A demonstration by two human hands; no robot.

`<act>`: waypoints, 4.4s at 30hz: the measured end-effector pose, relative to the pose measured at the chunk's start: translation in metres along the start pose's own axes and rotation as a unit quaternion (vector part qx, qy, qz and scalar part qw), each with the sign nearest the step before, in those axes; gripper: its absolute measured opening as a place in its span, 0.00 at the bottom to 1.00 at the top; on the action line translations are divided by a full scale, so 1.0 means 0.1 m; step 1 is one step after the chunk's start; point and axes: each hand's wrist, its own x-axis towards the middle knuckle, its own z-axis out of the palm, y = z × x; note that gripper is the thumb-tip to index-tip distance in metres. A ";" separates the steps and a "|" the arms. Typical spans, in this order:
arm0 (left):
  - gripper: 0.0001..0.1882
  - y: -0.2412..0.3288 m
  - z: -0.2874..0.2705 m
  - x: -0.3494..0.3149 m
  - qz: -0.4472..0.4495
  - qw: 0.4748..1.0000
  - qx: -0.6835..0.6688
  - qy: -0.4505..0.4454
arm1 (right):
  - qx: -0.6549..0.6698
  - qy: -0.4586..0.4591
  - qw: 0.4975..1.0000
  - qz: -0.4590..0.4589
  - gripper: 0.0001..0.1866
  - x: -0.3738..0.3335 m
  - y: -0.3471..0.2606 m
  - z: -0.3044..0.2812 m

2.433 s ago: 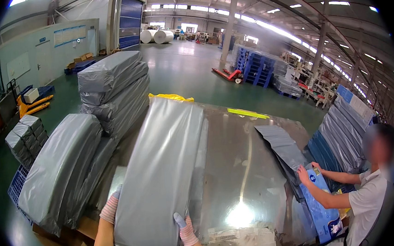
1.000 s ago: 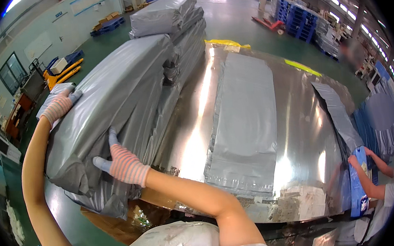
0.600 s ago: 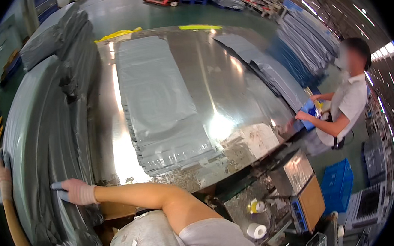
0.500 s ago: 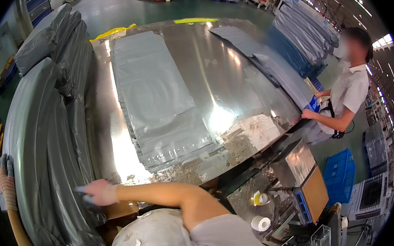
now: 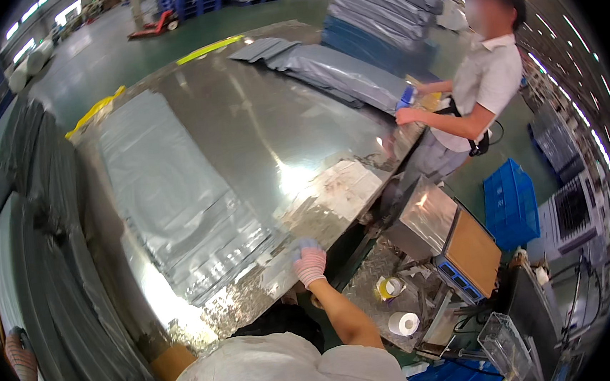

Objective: The person places tissue packs into plastic film by hand, folds the film over the packages, and places the wrapped bundles onto a nearby stack.

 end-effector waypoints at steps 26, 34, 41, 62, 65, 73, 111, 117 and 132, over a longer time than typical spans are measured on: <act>0.26 3.01 5.66 0.44 0.104 0.936 0.147 -0.302 | -0.077 -0.078 0.993 0.039 0.36 0.58 1.06 -0.44; 0.26 3.15 5.28 0.25 0.093 0.952 0.180 -0.227 | -0.061 -0.086 0.994 0.027 0.37 0.84 1.04 -0.29; 0.27 3.13 5.15 0.11 0.084 0.955 0.195 -0.205 | -0.057 -0.097 0.993 0.030 0.37 0.90 0.99 -0.35; 0.30 2.80 4.92 -0.32 0.023 0.960 0.204 -0.189 | -0.082 -0.120 0.988 0.045 0.39 0.93 1.03 -0.13; 0.31 2.77 4.90 -0.43 0.017 0.962 0.200 -0.186 | -0.081 -0.086 0.992 0.037 0.39 0.91 1.20 0.06; 0.33 1.71 4.58 -1.26 -0.141 0.947 0.245 -0.155 | -0.062 -0.078 0.994 0.043 0.36 0.90 0.90 -0.18; 0.32 1.85 4.63 -1.20 -0.398 0.892 0.172 -0.125 | -0.175 0.143 0.955 -0.192 0.24 1.01 0.94 0.13; 0.32 1.85 4.61 -1.21 -0.403 0.892 0.160 -0.126 | -0.147 0.087 0.972 -0.164 0.23 0.90 0.85 -0.22; 0.34 1.84 4.64 -1.22 -0.379 0.911 0.141 -0.084 | -0.064 -0.019 0.998 -0.020 0.28 0.81 0.65 -0.45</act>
